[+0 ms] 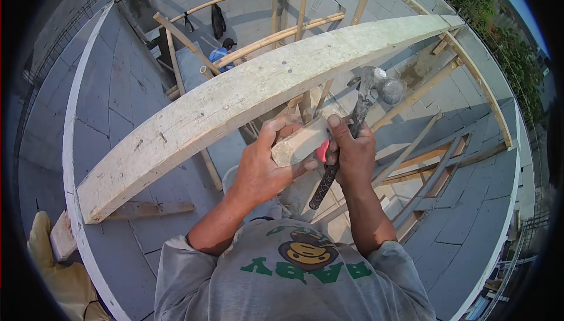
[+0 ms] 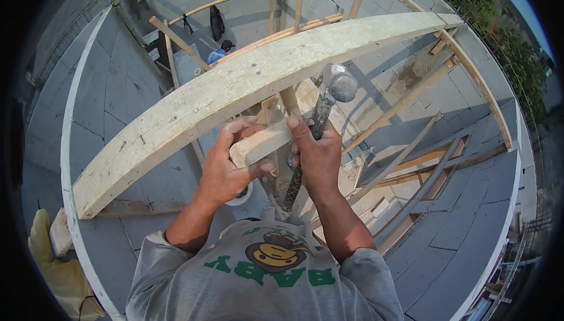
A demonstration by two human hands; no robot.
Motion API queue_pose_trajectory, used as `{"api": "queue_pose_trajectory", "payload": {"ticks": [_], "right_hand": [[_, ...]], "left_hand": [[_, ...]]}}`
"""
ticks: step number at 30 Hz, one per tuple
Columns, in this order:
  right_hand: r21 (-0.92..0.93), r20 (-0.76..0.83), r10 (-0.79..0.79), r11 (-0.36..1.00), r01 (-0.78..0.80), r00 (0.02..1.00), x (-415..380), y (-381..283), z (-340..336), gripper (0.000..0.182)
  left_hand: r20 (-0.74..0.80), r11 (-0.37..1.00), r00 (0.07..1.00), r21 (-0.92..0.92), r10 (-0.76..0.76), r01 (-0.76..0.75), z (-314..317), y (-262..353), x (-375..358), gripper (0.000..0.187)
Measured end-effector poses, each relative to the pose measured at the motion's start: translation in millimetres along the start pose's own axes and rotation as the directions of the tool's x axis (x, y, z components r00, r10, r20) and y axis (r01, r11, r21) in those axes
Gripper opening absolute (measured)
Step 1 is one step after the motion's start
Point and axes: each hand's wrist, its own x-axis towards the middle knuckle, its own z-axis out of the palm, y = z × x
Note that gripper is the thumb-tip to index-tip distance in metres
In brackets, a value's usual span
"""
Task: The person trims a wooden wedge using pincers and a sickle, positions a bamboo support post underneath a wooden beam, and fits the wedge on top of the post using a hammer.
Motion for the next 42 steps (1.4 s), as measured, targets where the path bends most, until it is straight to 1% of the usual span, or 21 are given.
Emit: {"api": "queue_pose_trajectory", "payload": {"ticks": [1,2,5,7,9,11,13,14,17,19,20,22,25,28,30,31,33,34,36,40,42], "right_hand": [[0.055,0.003,0.01,0.998,-0.01,1.0,1.4,-6.5,8.0,0.029],[0.068,0.036,0.023,0.997,-0.025,0.999,2.3,-12.2,13.8,0.031],[0.109,0.093,0.055,0.992,-0.065,0.994,4.9,-24.4,28.3,0.032],[0.185,0.086,-0.027,0.983,0.011,0.996,13.5,-32.3,45.6,0.03],[0.293,0.075,-0.116,0.952,0.089,0.99,33.1,-30.7,56.9,0.029],[0.262,0.041,-0.161,0.954,0.145,0.986,51.6,-31.4,63.2,0.027],[0.195,0.031,-0.182,0.965,0.173,0.983,67.5,-28.7,64.2,0.028],[0.146,0.036,-0.176,0.975,0.169,0.984,74.0,-24.2,62.2,0.029],[0.02,0.084,-0.157,0.988,0.156,0.984,72.2,-14.6,43.7,0.029],[-0.08,0.111,-0.153,0.984,0.162,0.982,63.6,-11.9,20.5,0.028],[-0.212,0.071,-0.14,0.965,0.152,0.988,58.0,-15.0,9.0,0.029],[-0.462,-0.003,-0.142,0.878,0.124,0.99,52.7,-30.3,-12.7,0.032],[-0.648,0.091,-0.296,0.707,0.282,0.951,60.5,-50.0,-49.0,0.035],[-0.811,0.247,-0.444,0.392,0.434,0.861,46.1,-90.8,-43.2,0.033],[-0.823,0.342,-0.414,0.302,0.482,0.844,42.4,-106.2,-37.7,0.031],[-0.821,0.392,-0.393,0.257,0.509,0.832,41.8,-110.0,-34.7,0.031],[-0.851,0.401,-0.303,0.227,0.474,0.865,41.6,-112.3,-29.9,0.03],[-0.863,0.404,-0.256,0.211,0.459,0.878,41.7,-113.2,-27.6,0.029],[-0.858,0.426,-0.27,0.182,0.48,0.863,41.9,-116.7,-27.8,0.029],[-0.822,0.368,-0.439,0.258,0.508,0.819,28.3,-135.3,-28.1,0.033],[-0.743,0.248,-0.597,0.388,0.545,0.763,23.5,-149.8,-25.9,0.038]], "left_hand": [[-0.105,0.997,0.994,0.066,-0.025,0.033,-3.8,11.8,4.5,0.079],[-0.253,0.966,0.95,0.227,0.185,-0.127,-10.4,19.6,12.1,0.064],[-0.379,0.947,0.883,0.266,0.277,-0.183,-26.8,36.6,49.0,0.052],[-0.37,0.958,0.895,0.234,0.247,-0.167,-37.8,50.8,79.0,0.049],[-0.379,0.925,0.873,0.333,0.307,-0.181,-41.7,55.0,107.2,0.052],[-0.364,0.904,0.866,0.378,0.343,-0.199,-44.2,59.1,132.0,0.055],[-0.34,0.91,0.879,0.36,0.334,-0.206,-43.2,58.0,152.4,0.058],[-0.359,0.936,0.887,0.3,0.289,-0.184,-40.0,54.6,161.9,0.06],[-0.468,0.951,0.851,0.29,0.24,-0.108,-33.1,30.9,179.4,0.06],[-0.488,0.913,0.794,0.357,0.362,-0.197,-26.2,26.4,184.3,0.059],[-0.496,0.891,0.763,0.391,0.415,-0.231,-21.3,23.7,183.3,0.06],[-0.457,0.848,0.754,0.47,0.472,-0.246,-13.4,28.8,181.3,0.059],[-0.389,0.76,0.701,0.553,0.597,-0.34,-4.0,28.2,185.3,0.061],[-0.346,0.742,0.694,0.53,0.631,-0.41,5.0,26.7,189.5,0.061],[-0.331,0.761,0.723,0.506,0.607,-0.407,3.4,27.6,186.3,0.06],[-0.324,0.743,0.704,0.514,0.632,-0.43,5.5,27.1,185.4,0.06],[-0.314,0.704,0.664,0.534,0.679,-0.468,11.8,26.4,184.2,0.058],[-0.314,0.715,0.674,0.521,0.669,-0.466,11.6,27.2,183.2,0.058],[-0.312,0.734,0.694,0.498,0.648,-0.461,9.7,28.5,181.4,0.057],[-0.293,0.73,0.697,0.486,0.655,-0.481,9.9,27.7,184.2,0.058],[-0.268,0.737,0.729,0.501,0.63,-0.454,8.6,28.1,181.1,0.057]]}}
